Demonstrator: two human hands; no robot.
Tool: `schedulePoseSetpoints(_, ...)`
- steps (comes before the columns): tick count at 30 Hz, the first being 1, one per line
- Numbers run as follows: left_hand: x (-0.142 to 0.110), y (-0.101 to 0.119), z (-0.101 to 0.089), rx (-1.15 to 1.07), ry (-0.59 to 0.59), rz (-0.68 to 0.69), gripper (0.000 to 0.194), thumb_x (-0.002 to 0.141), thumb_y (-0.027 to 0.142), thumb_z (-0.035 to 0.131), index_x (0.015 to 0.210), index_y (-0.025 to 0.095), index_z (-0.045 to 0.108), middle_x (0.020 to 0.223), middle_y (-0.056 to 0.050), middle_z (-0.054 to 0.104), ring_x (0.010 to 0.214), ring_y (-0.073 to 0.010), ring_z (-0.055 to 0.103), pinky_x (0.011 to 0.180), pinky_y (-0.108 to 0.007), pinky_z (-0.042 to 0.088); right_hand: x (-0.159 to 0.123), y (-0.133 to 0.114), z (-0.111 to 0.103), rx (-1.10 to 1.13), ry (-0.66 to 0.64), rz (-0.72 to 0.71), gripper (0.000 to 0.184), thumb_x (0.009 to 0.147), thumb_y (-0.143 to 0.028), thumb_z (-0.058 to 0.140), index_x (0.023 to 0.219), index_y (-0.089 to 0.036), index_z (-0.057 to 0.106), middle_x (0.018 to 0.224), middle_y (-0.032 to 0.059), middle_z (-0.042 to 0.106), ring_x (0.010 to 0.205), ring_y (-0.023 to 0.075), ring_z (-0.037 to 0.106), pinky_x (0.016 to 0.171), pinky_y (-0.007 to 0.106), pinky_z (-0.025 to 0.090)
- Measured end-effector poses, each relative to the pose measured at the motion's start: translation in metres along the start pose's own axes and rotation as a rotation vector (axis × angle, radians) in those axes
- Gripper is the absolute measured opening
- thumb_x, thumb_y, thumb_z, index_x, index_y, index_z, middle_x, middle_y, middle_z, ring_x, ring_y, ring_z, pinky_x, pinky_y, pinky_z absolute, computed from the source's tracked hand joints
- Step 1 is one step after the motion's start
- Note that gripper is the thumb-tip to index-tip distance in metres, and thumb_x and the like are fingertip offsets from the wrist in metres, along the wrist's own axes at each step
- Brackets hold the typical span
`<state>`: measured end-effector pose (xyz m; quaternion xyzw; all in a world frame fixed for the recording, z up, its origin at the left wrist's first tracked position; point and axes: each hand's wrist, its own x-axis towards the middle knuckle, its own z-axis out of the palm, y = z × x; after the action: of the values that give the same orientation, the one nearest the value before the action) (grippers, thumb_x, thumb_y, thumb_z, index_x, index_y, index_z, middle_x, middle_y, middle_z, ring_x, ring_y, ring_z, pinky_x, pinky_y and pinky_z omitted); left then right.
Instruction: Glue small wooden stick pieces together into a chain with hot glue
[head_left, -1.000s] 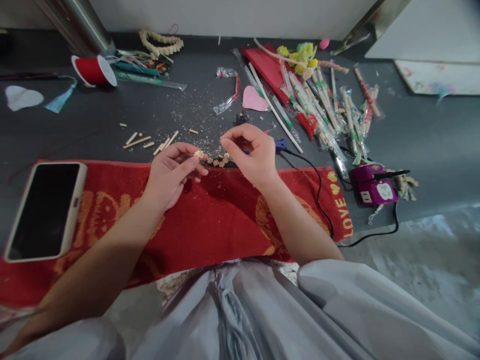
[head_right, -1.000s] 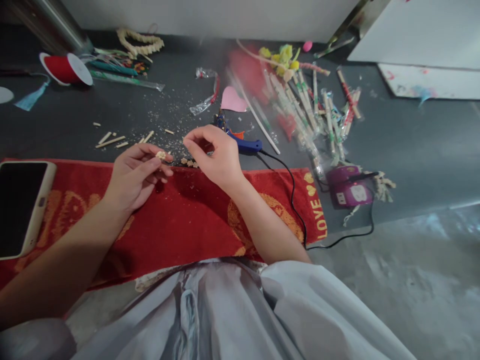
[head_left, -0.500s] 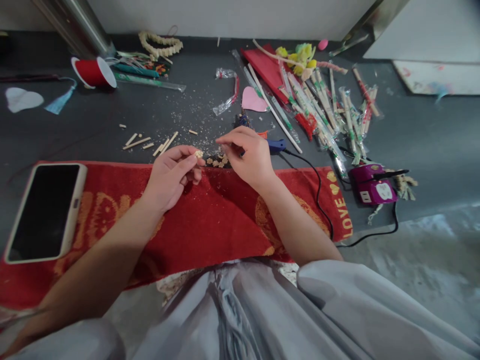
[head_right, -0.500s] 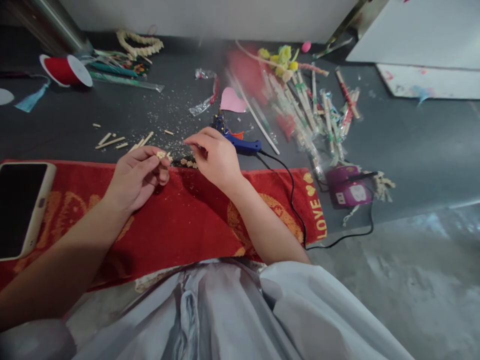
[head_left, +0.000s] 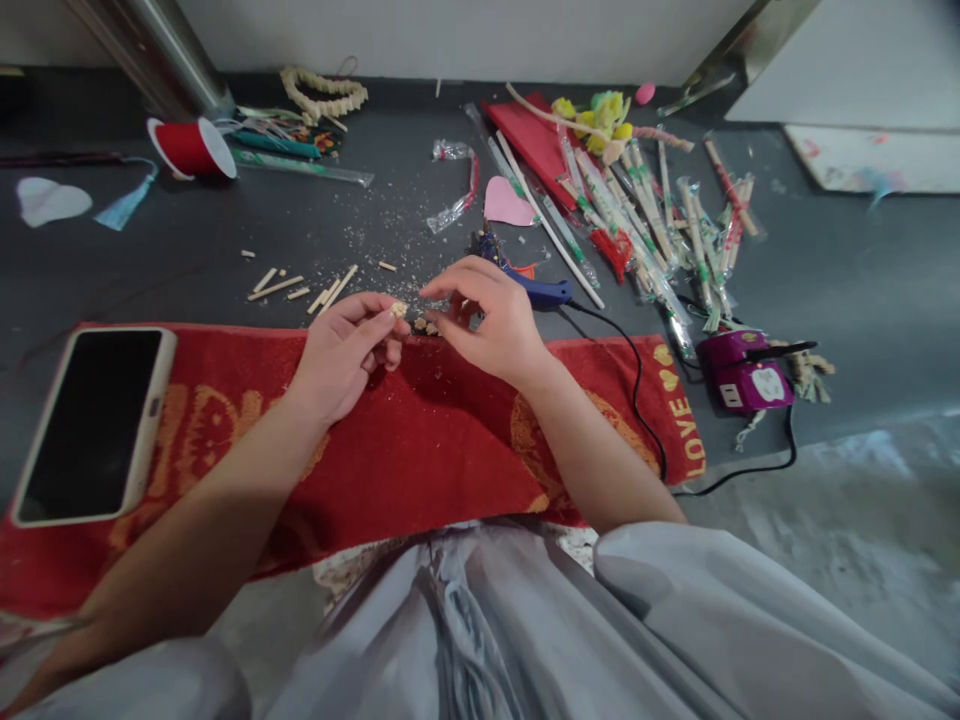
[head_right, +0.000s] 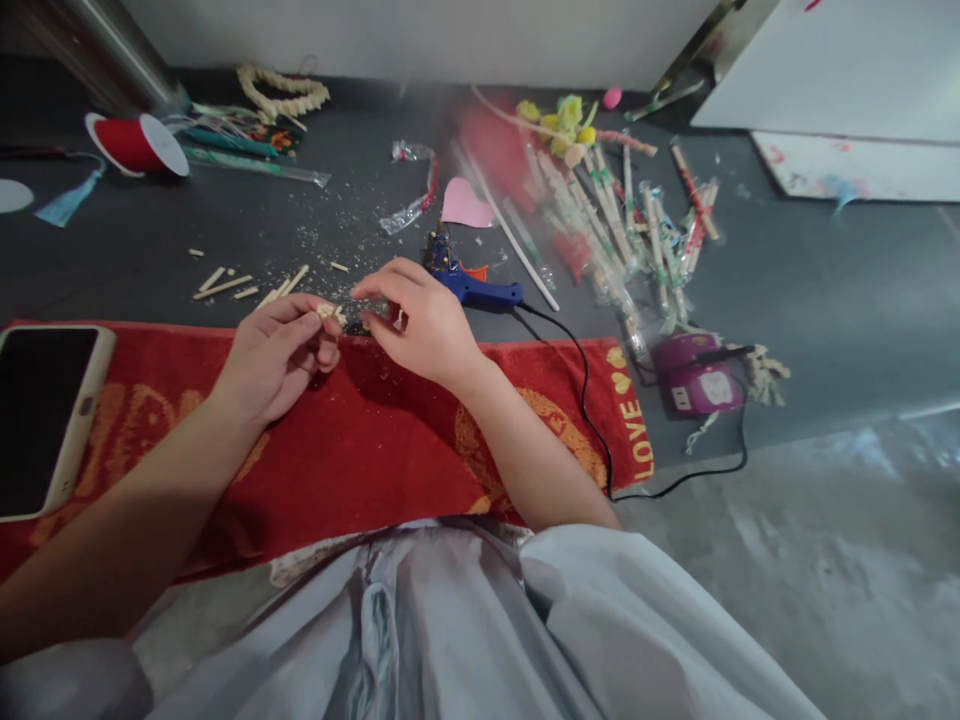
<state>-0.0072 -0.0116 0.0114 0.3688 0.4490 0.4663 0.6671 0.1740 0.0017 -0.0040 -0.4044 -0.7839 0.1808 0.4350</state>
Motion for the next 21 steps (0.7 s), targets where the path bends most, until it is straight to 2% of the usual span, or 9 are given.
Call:
schedulePoseSetpoints(4,0.001,-0.005,-0.003,0.048,-0.037,0.054,0.023,0.065,0.027,0.084,0.076,0.017,0.067,0.058,0.003,0.063,0.043,-0.0061,0.053,0.042,-0.017,0.042,-0.001,-0.003,0.002,0.021,-0.098,-0.130,0.022,0.095,-0.033,0.057,0.112,-0.022,0.066,0.102,0.0055,0.065,0.086,0.0127,0.061,0.076,0.028,0.055)
schedulePoseSetpoints(9,0.003,-0.011,-0.007,0.106,-0.077,0.147,0.029,0.060,0.030,0.089,0.076,0.018,0.069,0.059,0.003,0.063,0.044,-0.0062,0.053,0.042,-0.017,0.043,-0.002,-0.001,0.004,0.023,-0.090,-0.185,0.022,0.097,-0.034,0.054,0.105,-0.020,0.069,0.099,0.0055,0.064,0.088,0.0121,0.062,0.074,0.026,0.054)
schedulePoseSetpoints(15,0.007,-0.014,-0.008,0.121,0.043,0.211,0.032,0.054,0.039,0.092,0.065,0.018,0.071,0.055,0.002,0.062,0.044,-0.0059,0.052,0.043,-0.017,0.045,0.000,-0.005,0.001,0.141,-0.038,-0.038,0.018,0.092,-0.032,0.061,0.097,-0.018,0.070,0.090,0.0026,0.069,0.075,0.0085,0.061,0.064,0.021,0.051)
schedulePoseSetpoints(18,0.009,-0.016,-0.010,0.125,0.079,0.232,0.033,0.053,0.041,0.092,0.066,0.019,0.073,0.056,0.002,0.062,0.046,-0.0056,0.053,0.044,-0.016,0.046,0.000,-0.005,0.001,0.203,-0.007,0.032,0.015,0.088,-0.029,0.063,0.093,-0.017,0.070,0.087,0.0021,0.071,0.073,0.0084,0.062,0.063,0.020,0.051)
schedulePoseSetpoints(21,0.009,-0.018,-0.012,0.158,0.062,0.234,0.032,0.057,0.039,0.091,0.073,0.018,0.074,0.061,0.002,0.065,0.048,-0.0057,0.055,0.046,-0.016,0.048,0.000,-0.005,0.003,0.253,0.013,0.092,0.014,0.085,-0.026,0.065,0.093,-0.015,0.070,0.089,0.0030,0.073,0.074,0.0085,0.064,0.064,0.021,0.052)
